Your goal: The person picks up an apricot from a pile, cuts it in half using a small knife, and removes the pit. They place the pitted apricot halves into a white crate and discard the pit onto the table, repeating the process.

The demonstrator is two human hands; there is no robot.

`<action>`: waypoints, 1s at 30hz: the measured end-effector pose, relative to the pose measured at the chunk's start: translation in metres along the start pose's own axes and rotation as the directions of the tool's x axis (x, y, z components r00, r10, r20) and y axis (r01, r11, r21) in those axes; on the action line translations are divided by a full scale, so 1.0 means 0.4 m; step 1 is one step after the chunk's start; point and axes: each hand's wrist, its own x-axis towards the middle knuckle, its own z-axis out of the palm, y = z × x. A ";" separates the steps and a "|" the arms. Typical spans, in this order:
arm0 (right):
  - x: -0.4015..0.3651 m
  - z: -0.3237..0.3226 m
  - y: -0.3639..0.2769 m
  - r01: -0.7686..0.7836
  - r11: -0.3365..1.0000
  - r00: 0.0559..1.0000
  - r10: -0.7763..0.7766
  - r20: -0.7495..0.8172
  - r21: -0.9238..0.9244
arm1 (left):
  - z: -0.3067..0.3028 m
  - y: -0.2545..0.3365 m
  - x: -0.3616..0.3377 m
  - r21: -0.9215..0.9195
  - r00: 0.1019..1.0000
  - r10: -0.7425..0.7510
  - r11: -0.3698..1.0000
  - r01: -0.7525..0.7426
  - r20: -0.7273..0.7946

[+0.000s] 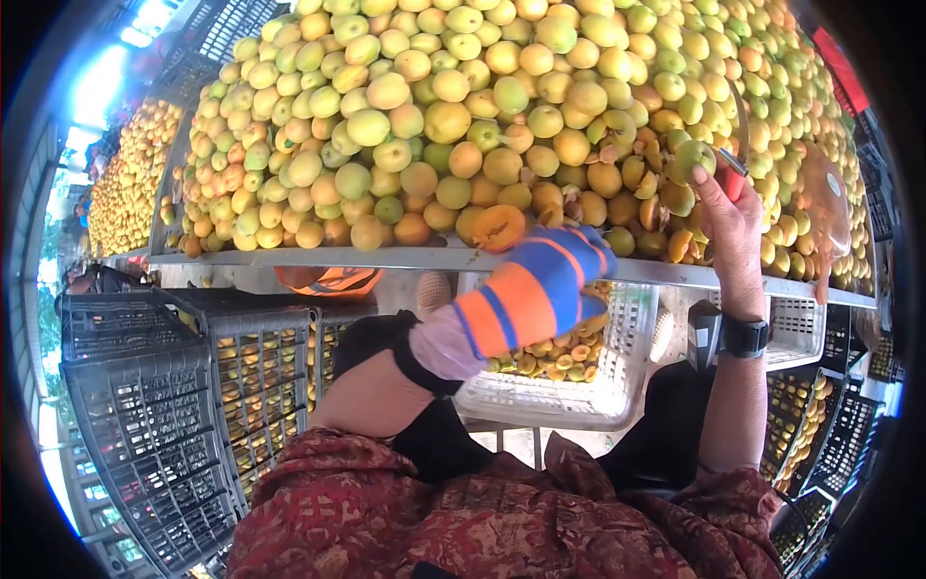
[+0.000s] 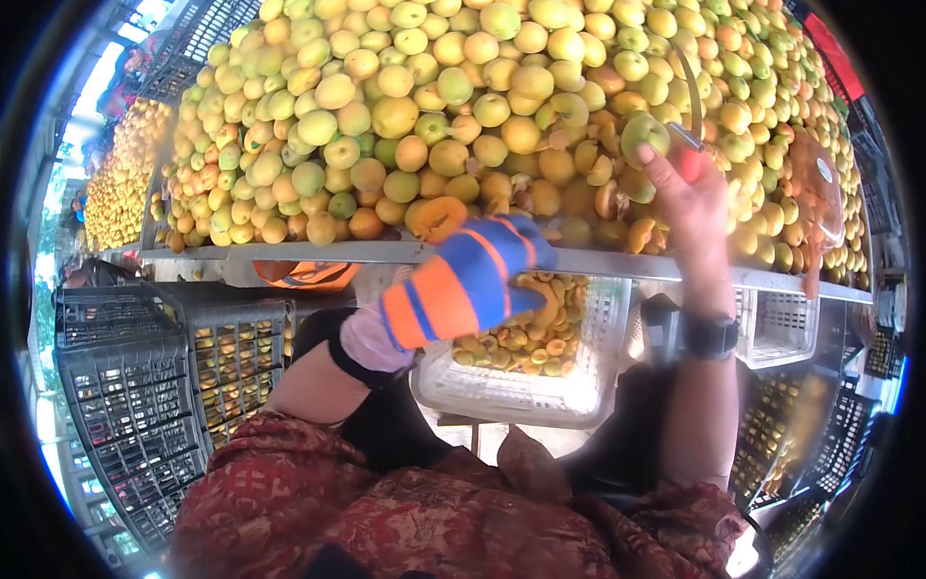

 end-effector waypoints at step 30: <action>-0.016 0.046 -0.046 0.005 0.993 0.998 -0.013 0.068 0.119 | -0.172 0.235 -0.013 -0.919 0.811 0.453 -0.056 -0.389 -0.370</action>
